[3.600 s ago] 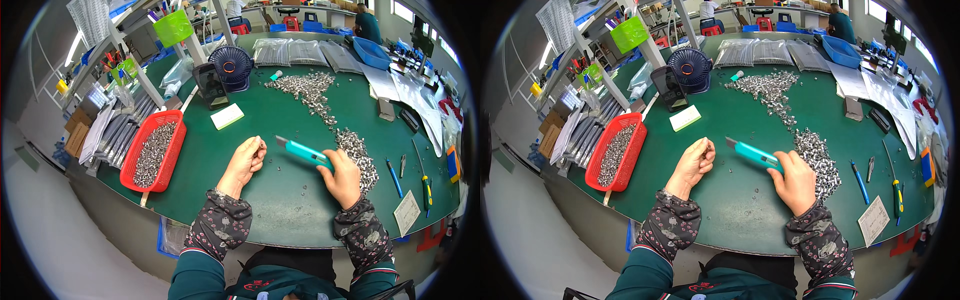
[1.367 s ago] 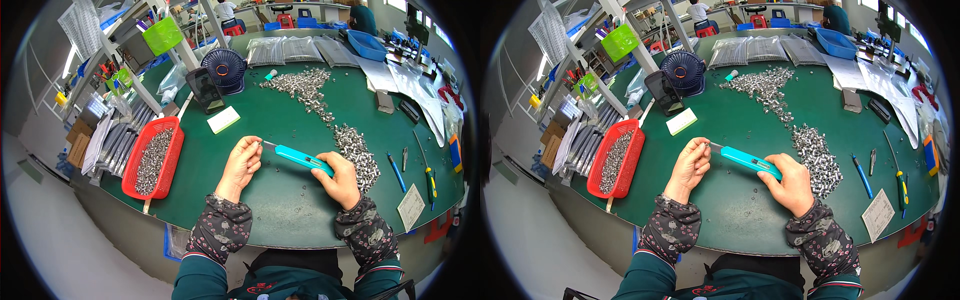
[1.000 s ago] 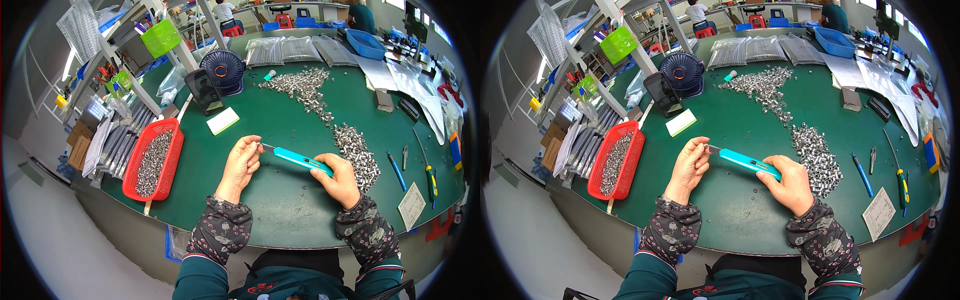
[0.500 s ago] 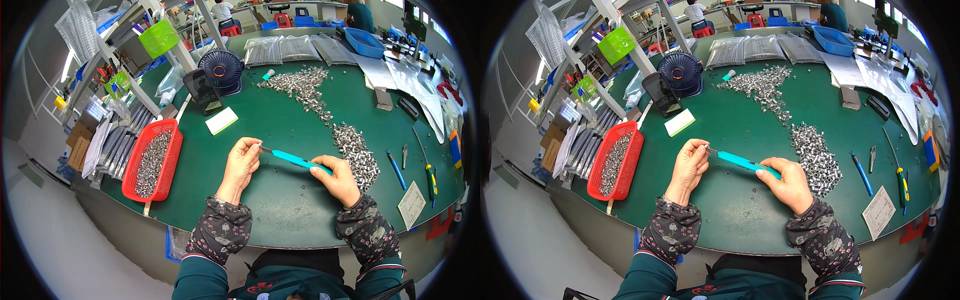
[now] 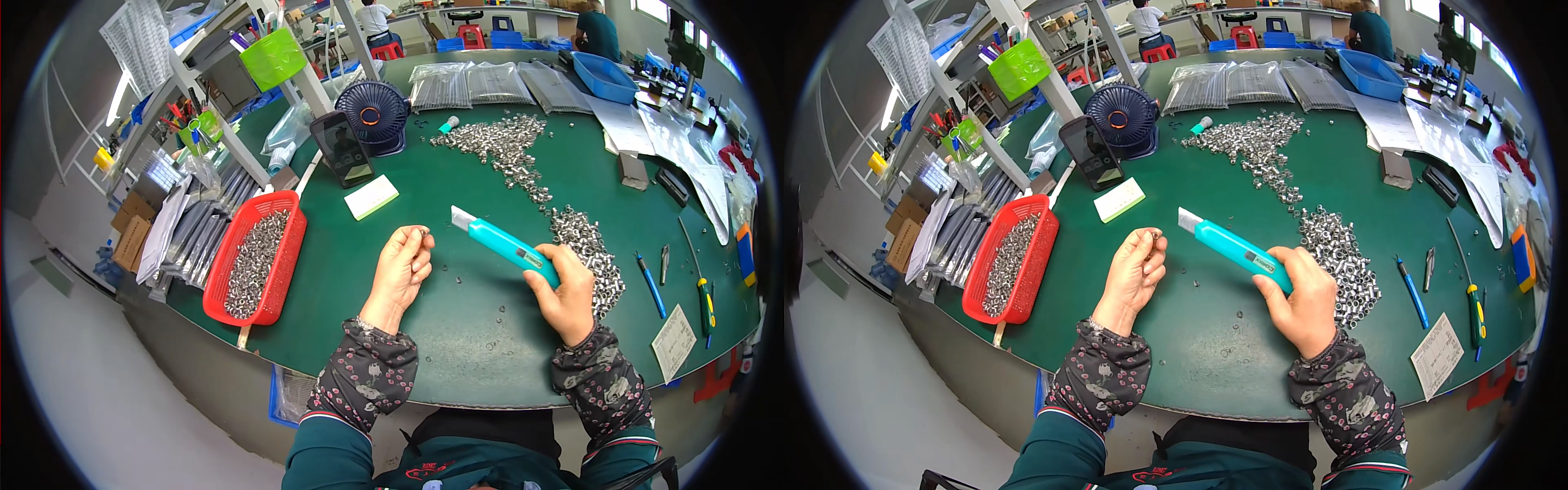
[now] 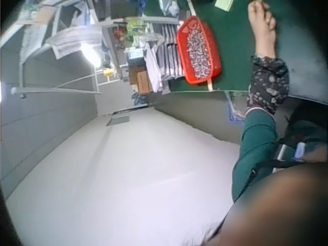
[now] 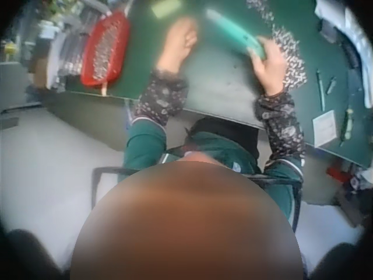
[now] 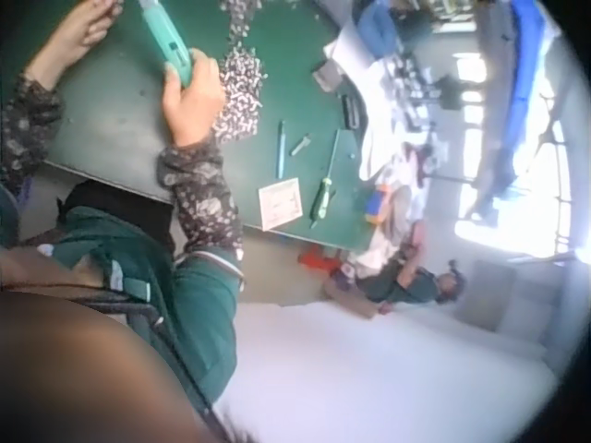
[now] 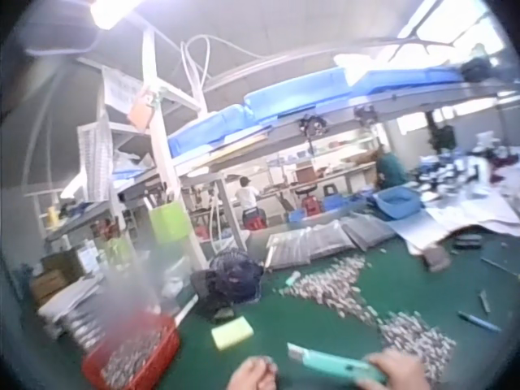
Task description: Trimming excess material from small metallic components using a utility knife at a workstation.
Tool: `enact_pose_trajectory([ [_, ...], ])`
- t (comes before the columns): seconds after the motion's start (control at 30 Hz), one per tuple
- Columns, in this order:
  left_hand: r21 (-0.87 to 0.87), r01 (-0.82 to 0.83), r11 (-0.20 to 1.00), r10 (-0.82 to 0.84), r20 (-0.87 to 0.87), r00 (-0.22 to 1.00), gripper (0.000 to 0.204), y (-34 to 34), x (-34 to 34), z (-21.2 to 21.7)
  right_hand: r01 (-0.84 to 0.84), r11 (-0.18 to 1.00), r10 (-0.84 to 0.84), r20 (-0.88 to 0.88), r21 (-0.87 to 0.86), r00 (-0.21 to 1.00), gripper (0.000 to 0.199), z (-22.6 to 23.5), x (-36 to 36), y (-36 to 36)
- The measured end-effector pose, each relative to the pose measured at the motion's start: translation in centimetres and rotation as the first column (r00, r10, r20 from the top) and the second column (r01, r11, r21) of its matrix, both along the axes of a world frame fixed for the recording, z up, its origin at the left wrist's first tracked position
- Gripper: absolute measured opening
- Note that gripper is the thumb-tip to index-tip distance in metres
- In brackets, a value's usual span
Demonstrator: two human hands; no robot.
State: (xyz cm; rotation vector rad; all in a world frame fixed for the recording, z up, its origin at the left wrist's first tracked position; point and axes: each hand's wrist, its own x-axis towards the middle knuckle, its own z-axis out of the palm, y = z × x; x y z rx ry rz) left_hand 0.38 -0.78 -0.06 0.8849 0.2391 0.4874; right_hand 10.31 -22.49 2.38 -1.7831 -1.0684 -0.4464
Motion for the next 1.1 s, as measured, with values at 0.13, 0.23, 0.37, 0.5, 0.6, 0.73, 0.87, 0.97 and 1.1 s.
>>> enact_pose_trajectory([
  [0.13,0.037,0.018,0.999,-0.018,-0.007,1.000,0.012,-0.01,-0.05,0.26,-0.035,0.997,0.032,-0.040,-0.065,0.999,0.023,-0.03,-0.13,0.07],
  [0.23,0.054,0.018,0.998,-0.017,-0.007,1.000,0.012,0.04,0.00,0.12,-0.040,0.996,0.035,-0.059,-0.081,0.998,0.023,-0.20,-0.05,0.09],
  [0.37,0.058,0.013,0.998,-0.013,0.009,1.000,0.013,0.03,0.14,0.10,-0.068,0.992,0.059,-0.082,-0.106,0.995,0.023,-0.40,-0.04,0.12],
  [0.5,0.074,0.012,0.997,-0.013,0.002,1.000,0.013,-0.07,0.15,0.14,-0.099,0.990,0.090,-0.096,-0.097,0.991,0.024,-0.56,0.03,0.13],
  [0.6,0.124,0.002,0.992,-0.002,-0.002,1.000,0.013,-0.06,0.10,0.15,-0.105,0.985,0.089,-0.118,-0.134,0.989,0.024,-0.58,-0.01,0.16],
  [0.73,0.149,0.010,0.989,-0.010,-0.004,1.000,0.013,-0.15,0.08,0.25,-0.119,0.985,0.103,-0.124,-0.128,0.987,0.024,-0.60,0.01,0.16],
  [0.87,0.174,0.017,0.985,-0.015,-0.012,1.000,0.014,-0.22,0.11,0.29,-0.120,0.984,0.102,-0.140,-0.134,0.985,0.024,-0.54,-0.05,0.13],
  [0.97,0.206,0.013,0.979,-0.008,-0.027,1.000,0.014,-0.35,0.08,0.40,-0.127,0.981,0.103,-0.164,-0.148,0.981,0.024,-0.32,-0.13,0.04],
  [1.1,0.247,0.005,0.969,0.007,-0.049,0.999,0.014,-0.50,0.04,0.47,-0.148,0.977,0.119,-0.185,-0.152,0.976,0.024,-0.47,-0.05,0.08],
])
